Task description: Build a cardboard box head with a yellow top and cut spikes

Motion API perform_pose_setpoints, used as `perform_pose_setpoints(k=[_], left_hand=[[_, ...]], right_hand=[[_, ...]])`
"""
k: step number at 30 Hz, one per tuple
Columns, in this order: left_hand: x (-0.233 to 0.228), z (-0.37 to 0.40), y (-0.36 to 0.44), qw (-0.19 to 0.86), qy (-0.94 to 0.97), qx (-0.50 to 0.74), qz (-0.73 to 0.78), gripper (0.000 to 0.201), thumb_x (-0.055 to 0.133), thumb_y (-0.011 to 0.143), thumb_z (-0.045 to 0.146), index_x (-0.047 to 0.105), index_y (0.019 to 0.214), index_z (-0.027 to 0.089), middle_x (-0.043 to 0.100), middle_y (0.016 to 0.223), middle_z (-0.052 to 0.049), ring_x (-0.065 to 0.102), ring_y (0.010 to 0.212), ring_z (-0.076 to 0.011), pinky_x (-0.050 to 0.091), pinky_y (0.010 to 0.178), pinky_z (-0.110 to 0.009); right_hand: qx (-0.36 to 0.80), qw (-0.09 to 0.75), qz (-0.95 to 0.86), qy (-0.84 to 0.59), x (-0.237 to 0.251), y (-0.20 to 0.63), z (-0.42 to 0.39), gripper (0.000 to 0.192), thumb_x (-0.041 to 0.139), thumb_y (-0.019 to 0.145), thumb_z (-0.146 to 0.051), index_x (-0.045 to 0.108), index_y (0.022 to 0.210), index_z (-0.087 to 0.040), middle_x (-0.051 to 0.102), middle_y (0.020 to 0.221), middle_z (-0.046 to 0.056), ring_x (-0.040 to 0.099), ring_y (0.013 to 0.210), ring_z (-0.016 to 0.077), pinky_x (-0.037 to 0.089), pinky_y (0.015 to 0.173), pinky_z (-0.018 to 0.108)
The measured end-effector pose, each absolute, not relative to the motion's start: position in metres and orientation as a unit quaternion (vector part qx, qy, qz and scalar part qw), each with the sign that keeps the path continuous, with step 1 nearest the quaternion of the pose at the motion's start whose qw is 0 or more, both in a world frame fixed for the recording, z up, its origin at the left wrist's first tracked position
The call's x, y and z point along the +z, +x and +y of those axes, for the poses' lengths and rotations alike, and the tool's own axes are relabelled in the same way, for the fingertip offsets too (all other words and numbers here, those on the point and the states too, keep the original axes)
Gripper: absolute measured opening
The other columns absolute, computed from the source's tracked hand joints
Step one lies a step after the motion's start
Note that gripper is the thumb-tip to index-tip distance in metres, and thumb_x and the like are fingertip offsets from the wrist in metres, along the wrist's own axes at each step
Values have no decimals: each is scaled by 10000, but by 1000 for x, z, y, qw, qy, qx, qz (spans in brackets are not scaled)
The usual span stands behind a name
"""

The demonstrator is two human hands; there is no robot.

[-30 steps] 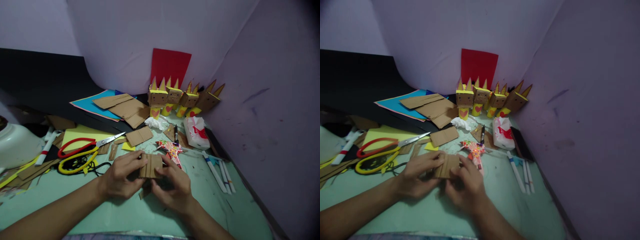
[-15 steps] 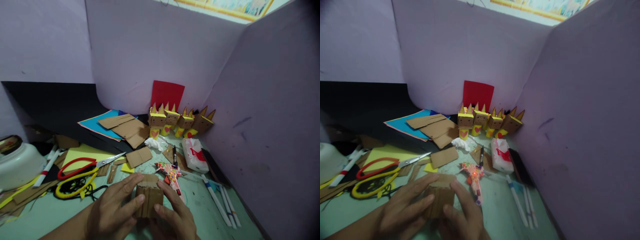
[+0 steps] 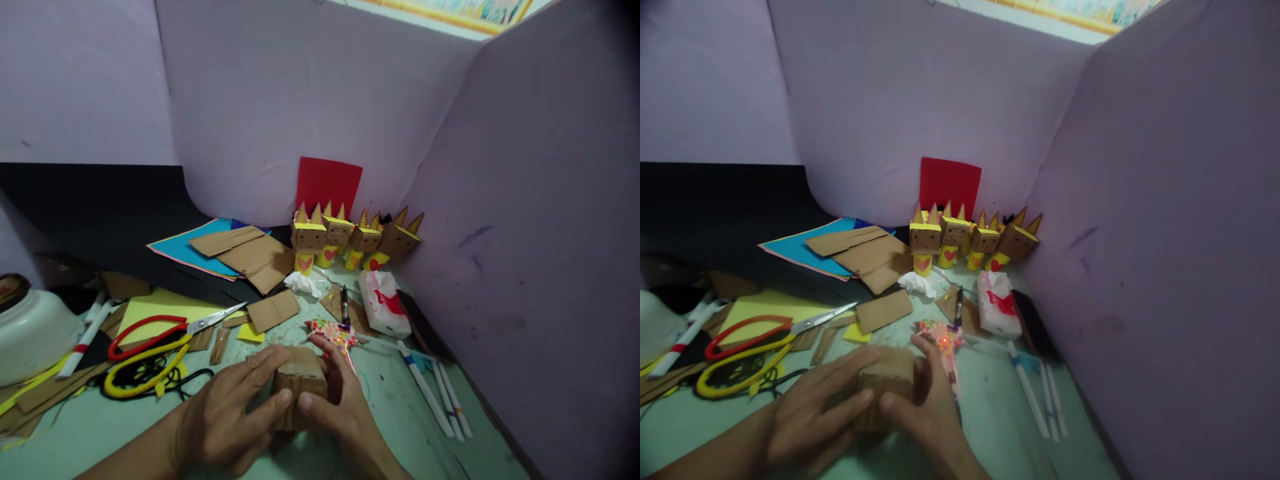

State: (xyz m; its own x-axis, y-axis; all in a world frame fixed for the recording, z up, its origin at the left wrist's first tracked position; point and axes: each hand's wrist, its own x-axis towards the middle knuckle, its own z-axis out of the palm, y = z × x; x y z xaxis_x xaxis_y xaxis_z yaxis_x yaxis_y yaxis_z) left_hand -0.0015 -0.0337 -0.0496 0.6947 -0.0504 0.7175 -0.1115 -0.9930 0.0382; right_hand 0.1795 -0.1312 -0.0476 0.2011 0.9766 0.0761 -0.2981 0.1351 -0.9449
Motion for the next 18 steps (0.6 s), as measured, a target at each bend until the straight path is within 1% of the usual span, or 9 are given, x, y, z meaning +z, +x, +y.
perform_pose_setpoints(k=[2, 4, 6, 8, 10, 11, 13, 16, 18], left_hand=[[-47, -35, -1, 67, 923, 377, -46, 717, 536, 645, 46, 399, 1339, 161, 208, 1531, -157, 335, 1338, -338, 413, 1023, -473], [-44, -38, -1, 148, 903, 404, -1, 701, 558, 670, 75, 375, 1337, 192, 250, 1519, -146, 333, 1342, -328, 380, 1047, -482], [-41, -39, 1, 301, 844, 436, 80, 635, 601, 730, 171, 372, 1320, 224, 318, 1487, -141, 340, 1338, -327, 349, 1063, -491], [-36, -40, 3, 479, 763, 405, 154, 606, 634, 770, 346, 383, 1311, 241, 399, 1432, -148, 405, 1295, -331, 375, 1040, -483], [-30, -40, 7, 605, 704, 319, 190, 721, 675, 728, 480, 373, 1332, 226, 481, 1364, -157, 490, 1221, -324, 423, 996, -448], [-28, -41, 9, 638, 689, 282, 197, 784, 698, 697, 501, 364, 1342, 208, 517, 1329, -163, 524, 1183, -320, 442, 974, -434], [-23, -43, 13, 652, 683, 254, 210, 810, 725, 672, 454, 368, 1339, 166, 569, 1270, -167, 570, 1124, -309, 472, 932, -410], [-21, -47, 17, 618, 702, 266, 234, 642, 684, 700, 333, 453, 1264, 134, 634, 1175, -146, 620, 1042, -280, 520, 849, -365], [-20, -49, 17, 592, 714, 282, 246, 568, 667, 688, 285, 508, 1210, 127, 662, 1123, -128, 635, 1009, -268, 533, 821, -341]], right_hand=[[494, 650, -373, -441, -44, 181, -131, 793, 823, 572, -406, 416, 1231, -238, 677, 970, 79, 669, 871, 251, 529, 743, 349], [472, 662, -370, -450, -40, 183, -132, 741, 815, 575, -389, 445, 1196, -228, 687, 965, 78, 668, 862, 240, 528, 733, 333], [453, 660, -373, -468, -35, 185, -133, 697, 804, 571, -367, 473, 1165, -213, 681, 1027, 98, 658, 921, 250, 524, 772, 344], [439, 646, -380, -496, -31, 185, -133, 677, 799, 551, -326, 498, 1145, -195, 665, 1093, 118, 636, 997, 268, 509, 836, 365], [433, 631, -379, -521, -29, 183, -132, 671, 789, 527, -278, 519, 1134, -186, 664, 1108, 122, 626, 1025, 279, 498, 868, 381], [434, 625, -377, -529, -28, 182, -132, 669, 782, 518, -261, 527, 1132, -185, 674, 1092, 118, 632, 1014, 281, 501, 866, 387], [444, 613, -376, -535, -27, 178, -131, 658, 773, 503, -239, 544, 1118, -190, 697, 1051, 104, 649, 984, 281, 513, 851, 394], [463, 599, -379, -532, -26, 175, -129, 630, 768, 493, -233, 568, 1090, -199, 717, 1005, 88, 667, 950, 280, 530, 831, 398], [461, 600, -382, -530, -26, 174, -129, 613, 766, 495, -233, 580, 1078, -199, 718, 1007, 87, 668, 955, 281, 531, 838, 399]])
